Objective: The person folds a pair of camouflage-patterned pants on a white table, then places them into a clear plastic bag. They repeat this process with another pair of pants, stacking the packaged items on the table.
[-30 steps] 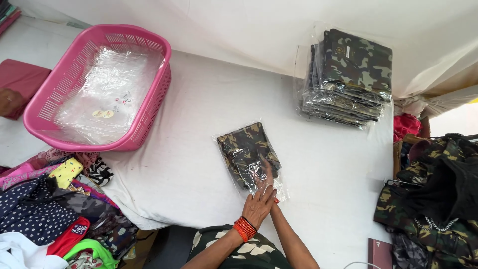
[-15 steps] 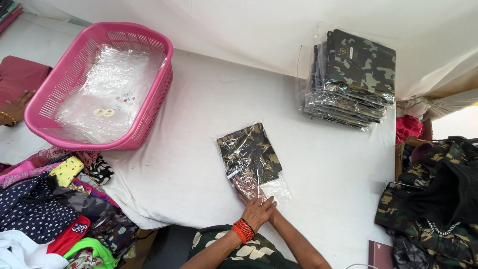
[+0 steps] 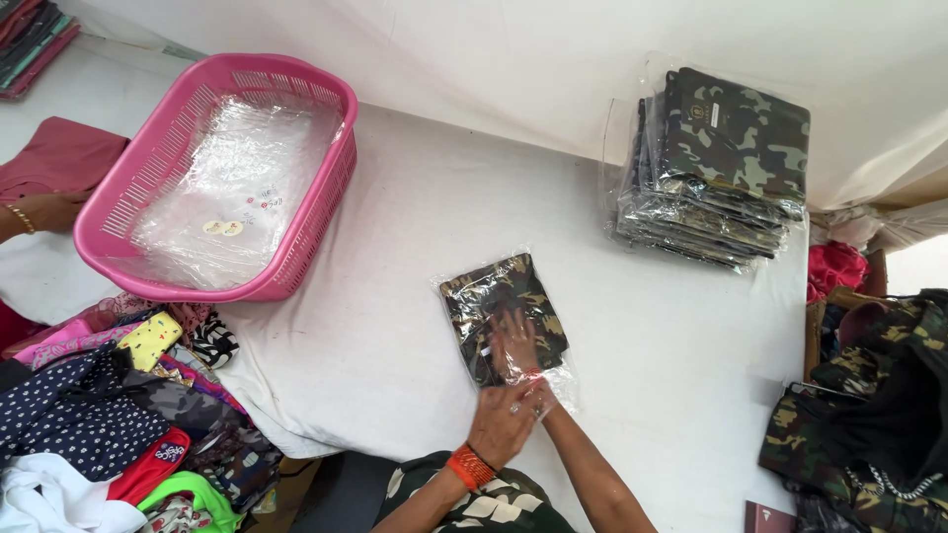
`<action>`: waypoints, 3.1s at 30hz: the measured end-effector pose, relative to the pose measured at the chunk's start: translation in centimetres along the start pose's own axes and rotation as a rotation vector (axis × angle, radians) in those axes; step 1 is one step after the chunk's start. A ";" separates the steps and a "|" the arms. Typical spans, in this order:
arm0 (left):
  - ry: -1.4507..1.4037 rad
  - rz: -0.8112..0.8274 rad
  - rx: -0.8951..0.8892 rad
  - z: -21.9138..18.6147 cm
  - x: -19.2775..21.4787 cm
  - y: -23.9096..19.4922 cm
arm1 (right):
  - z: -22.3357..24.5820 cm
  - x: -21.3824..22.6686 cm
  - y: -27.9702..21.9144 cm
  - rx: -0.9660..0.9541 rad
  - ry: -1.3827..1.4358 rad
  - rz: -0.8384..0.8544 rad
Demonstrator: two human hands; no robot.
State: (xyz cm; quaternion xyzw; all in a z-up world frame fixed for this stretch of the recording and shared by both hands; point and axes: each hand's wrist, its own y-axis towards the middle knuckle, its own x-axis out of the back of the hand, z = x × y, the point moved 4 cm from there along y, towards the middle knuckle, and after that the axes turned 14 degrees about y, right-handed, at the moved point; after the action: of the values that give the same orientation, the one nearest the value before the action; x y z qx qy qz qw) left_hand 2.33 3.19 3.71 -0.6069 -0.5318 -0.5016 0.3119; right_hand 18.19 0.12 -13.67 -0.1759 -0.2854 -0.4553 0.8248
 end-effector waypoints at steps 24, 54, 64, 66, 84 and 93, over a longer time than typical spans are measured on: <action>-0.435 -0.137 0.792 13.4 -5.3 -2.7 | 13.8 3.7 -0.5 -0.010 -0.461 0.312; 0.287 0.601 0.449 22.1 -5.6 7.1 | 1.0 8.7 5.0 -0.187 -0.463 0.079; 0.227 0.554 0.414 23.1 -6.5 7.5 | 8.5 5.4 -7.7 -0.161 -0.393 0.287; 0.149 0.615 0.468 22.9 -6.3 7.2 | 7.2 4.5 -9.3 -0.146 -0.270 0.182; 0.137 0.145 0.154 9.7 -5.9 1.2 | 3.9 7.0 -6.2 -0.162 -0.515 -0.117; 0.283 0.463 0.145 10.2 -6.3 0.6 | 3.5 10.2 -7.9 -0.327 -0.593 0.006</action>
State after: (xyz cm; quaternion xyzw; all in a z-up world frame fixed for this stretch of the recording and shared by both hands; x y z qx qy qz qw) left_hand 6.20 10.27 -5.23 -0.6124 -0.3645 -0.4574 0.5319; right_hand 14.68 -8.68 -4.28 -0.4316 -0.4355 -0.4215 0.6681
